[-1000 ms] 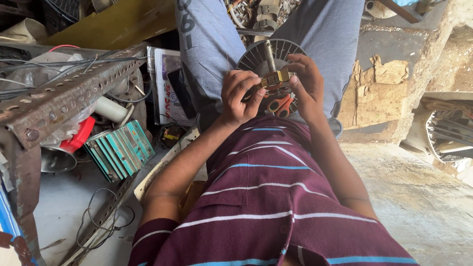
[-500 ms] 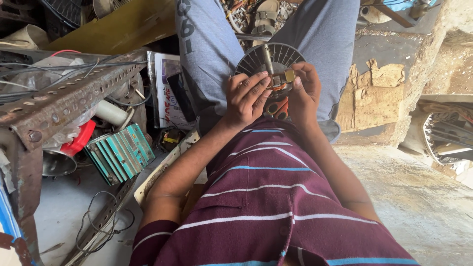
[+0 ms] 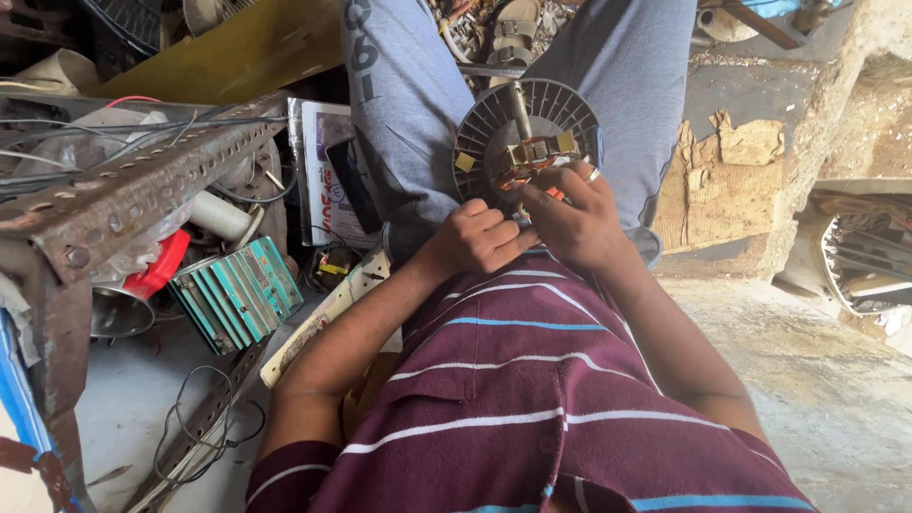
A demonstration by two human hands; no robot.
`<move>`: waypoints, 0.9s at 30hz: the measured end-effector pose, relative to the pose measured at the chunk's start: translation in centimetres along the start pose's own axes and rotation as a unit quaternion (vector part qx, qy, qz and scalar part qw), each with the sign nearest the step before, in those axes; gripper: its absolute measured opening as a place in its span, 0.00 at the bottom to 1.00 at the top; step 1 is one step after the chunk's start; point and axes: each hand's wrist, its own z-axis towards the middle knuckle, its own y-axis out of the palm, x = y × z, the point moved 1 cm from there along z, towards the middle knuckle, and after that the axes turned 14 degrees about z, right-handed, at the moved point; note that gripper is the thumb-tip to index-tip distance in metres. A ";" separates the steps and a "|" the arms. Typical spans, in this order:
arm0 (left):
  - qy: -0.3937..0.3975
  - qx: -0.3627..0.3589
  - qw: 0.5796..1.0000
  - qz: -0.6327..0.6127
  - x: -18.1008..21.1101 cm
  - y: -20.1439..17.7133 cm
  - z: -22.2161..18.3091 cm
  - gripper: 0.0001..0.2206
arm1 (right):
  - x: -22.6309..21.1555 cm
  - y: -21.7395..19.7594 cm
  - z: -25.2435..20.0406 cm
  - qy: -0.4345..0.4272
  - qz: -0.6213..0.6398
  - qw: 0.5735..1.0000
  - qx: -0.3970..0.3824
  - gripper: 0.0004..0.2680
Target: The person sits cross-legged on the floor and uses a screwdriver to adjust and tighten screws on a small electric motor rotor. They repeatedly rotate the rotor and manipulate the copper windings and commutator segments while seated.
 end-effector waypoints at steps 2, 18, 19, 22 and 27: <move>0.000 -0.003 1.000 -0.017 -0.3 -0.5 0.7 0.03 | -0.1 -0.2 0.3 -0.006 -0.033 0.999 0.003 0.12; 0.034 -0.004 0.998 -0.060 -0.5 -2.0 3.1 0.07 | 1.2 1.3 -0.4 -0.018 -0.029 0.991 0.126 0.15; 0.035 -0.007 0.997 -0.066 -0.5 -2.0 3.2 0.07 | 1.0 1.2 -0.4 -0.016 -0.035 0.992 0.120 0.14; 0.034 -0.017 0.996 -0.084 -0.4 -2.1 3.3 0.06 | 0.0 0.9 -0.7 0.001 -0.038 0.996 0.078 0.14; 0.052 -0.012 0.997 -0.048 -1.7 -3.3 5.3 0.05 | 0.3 0.3 -1.0 0.018 -0.036 0.998 0.042 0.11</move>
